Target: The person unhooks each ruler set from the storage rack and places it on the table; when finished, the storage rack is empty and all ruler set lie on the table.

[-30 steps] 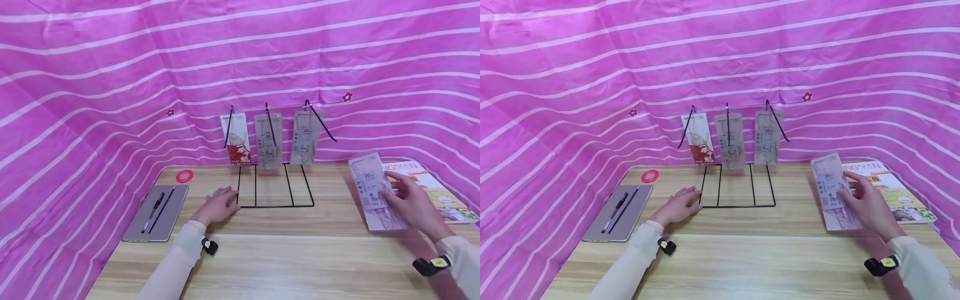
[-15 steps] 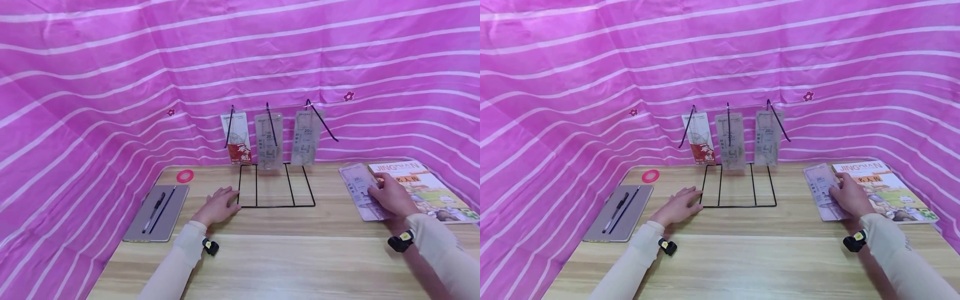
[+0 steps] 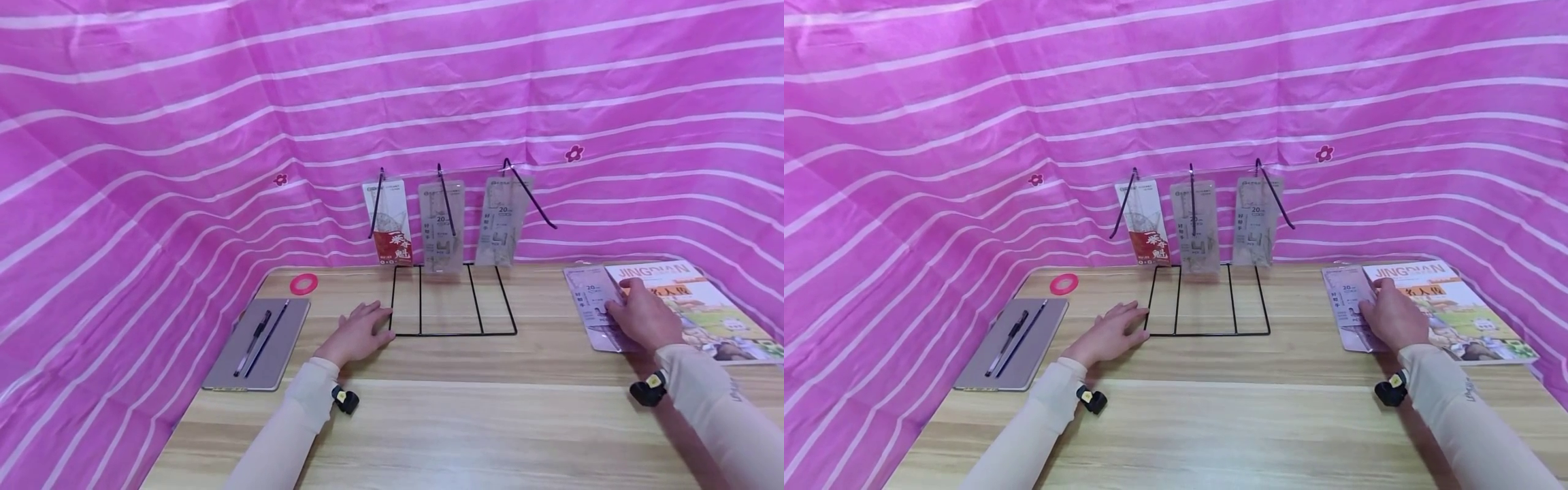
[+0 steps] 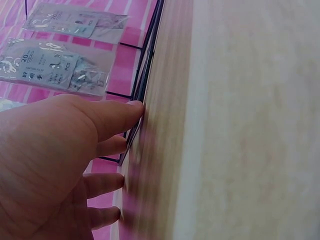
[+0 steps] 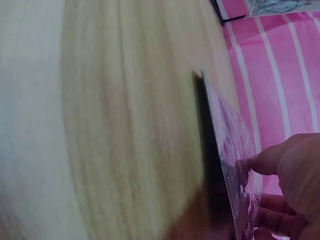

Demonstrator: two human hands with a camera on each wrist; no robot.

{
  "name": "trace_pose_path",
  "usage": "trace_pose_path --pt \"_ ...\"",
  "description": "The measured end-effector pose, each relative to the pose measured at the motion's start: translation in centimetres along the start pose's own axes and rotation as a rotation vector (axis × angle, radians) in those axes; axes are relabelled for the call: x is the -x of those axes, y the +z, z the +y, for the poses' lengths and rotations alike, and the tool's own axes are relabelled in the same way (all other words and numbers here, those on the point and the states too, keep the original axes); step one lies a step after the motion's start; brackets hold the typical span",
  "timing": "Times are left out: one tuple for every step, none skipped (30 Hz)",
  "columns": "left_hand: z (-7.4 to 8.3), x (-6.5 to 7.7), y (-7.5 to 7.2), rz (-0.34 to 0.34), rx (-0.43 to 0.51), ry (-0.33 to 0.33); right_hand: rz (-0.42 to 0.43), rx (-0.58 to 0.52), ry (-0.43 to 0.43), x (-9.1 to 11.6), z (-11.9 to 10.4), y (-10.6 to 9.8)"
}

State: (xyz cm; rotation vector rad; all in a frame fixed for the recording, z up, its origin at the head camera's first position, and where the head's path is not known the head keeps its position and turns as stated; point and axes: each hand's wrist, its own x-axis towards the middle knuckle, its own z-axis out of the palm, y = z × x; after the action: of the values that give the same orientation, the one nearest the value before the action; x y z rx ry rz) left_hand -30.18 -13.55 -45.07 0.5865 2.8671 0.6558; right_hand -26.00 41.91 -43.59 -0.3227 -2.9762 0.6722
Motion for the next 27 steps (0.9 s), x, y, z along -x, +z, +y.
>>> trace_pose_path --pt "0.0 0.0 0.0 0.001 0.001 0.000 0.006 0.009 0.003 0.0 0.0 0.0" --pt "0.0 0.0 0.0 0.001 0.001 -0.001 0.012 0.017 0.007 0.0 0.0 0.0" --pt "0.0 0.1 -0.1 0.002 0.001 -0.001 0.016 0.024 0.010 -0.1 -0.1 0.0" --pt "0.0 0.1 -0.1 0.003 0.001 0.000 0.025 0.032 0.012 -0.1 -0.1 0.0" --pt "0.0 0.1 -0.2 0.003 0.000 0.002 0.034 0.039 0.011 -0.2 -0.1 0.1" --pt "0.0 0.1 -0.2 0.004 -0.001 0.005 0.042 0.044 0.010 -0.2 -0.1 0.1" --pt "0.1 0.1 -0.2 0.006 -0.001 0.007 0.048 0.047 0.009 -0.2 -0.1 0.1" --pt "0.1 0.2 -0.2 0.007 0.000 0.009 0.056 0.048 0.004 -0.2 0.0 0.1" --pt "0.1 0.2 -0.2 0.008 0.001 0.012 0.065 0.051 -0.004 -0.2 0.0 0.2" --pt "0.1 0.1 -0.2 0.007 0.001 0.015 0.073 0.052 -0.012 -0.1 0.0 0.2" --pt "0.2 0.2 -0.2 0.007 0.003 0.016 0.075 0.051 -0.017 0.1 0.0 0.3" --pt "0.2 0.2 -0.2 0.005 0.005 0.018 0.076 0.047 -0.023 0.3 -0.1 0.3" --pt "0.3 0.2 -0.2 0.003 0.006 0.016 0.073 0.042 -0.026 0.6 -0.2 0.3" --pt "0.3 0.2 -0.2 0.001 0.007 0.016 0.068 0.036 -0.030 0.8 -0.4 0.3" --pt "0.3 0.2 -0.2 -0.001 0.007 0.015 0.064 0.028 -0.036 1.1 -0.6 0.4" --pt "0.4 0.3 -0.2 -0.003 0.006 0.013 0.057 0.013 -0.038 1.4 -0.9 0.4" --pt "0.4 0.3 -0.3 -0.005 0.007 0.011 0.050 -0.001 -0.042 1.6 -1.2 0.4" --pt "0.5 0.2 -0.3 -0.005 0.010 0.011 0.043 -0.017 -0.050 1.9 -1.5 0.5" --pt "0.5 0.2 -0.4 -0.006 0.009 0.009 0.034 -0.036 -0.061 2.1 -2.0 0.5" --pt "0.5 0.2 -0.4 -0.007 0.011 0.006 0.026 -0.057 -0.082 2.2 -2.4 0.6" --pt "0.5 0.2 -0.4 -0.008 0.011 0.004 0.019 -0.079 -0.110 2.3 -2.9 0.8" --pt "0.6 0.2 -0.5 -0.008 0.012 0.002 0.014 -0.099 -0.139 2.4 -3.4 0.9" --pt "0.6 0.2 -0.5 -0.006 0.013 0.002 0.010 -0.116 -0.177 2.4 -4.0 1.1" --pt "0.6 0.3 -0.5 -0.003 0.012 0.002 0.004 -0.134 -0.218 2.3 -4.5 1.3" --pt "0.5 0.3 -0.4 -0.003 0.010 0.001 0.005 -0.153 -0.264 2.2 -5.0 1.5" --pt "0.5 0.3 -0.4 -0.001 0.009 0.001 0.007 -0.170 -0.307 2.1 -5.5 1.6" --pt "0.5 0.3 -0.3 0.000 0.007 0.004 0.018 -0.186 -0.351 1.9 -6.0 1.7"
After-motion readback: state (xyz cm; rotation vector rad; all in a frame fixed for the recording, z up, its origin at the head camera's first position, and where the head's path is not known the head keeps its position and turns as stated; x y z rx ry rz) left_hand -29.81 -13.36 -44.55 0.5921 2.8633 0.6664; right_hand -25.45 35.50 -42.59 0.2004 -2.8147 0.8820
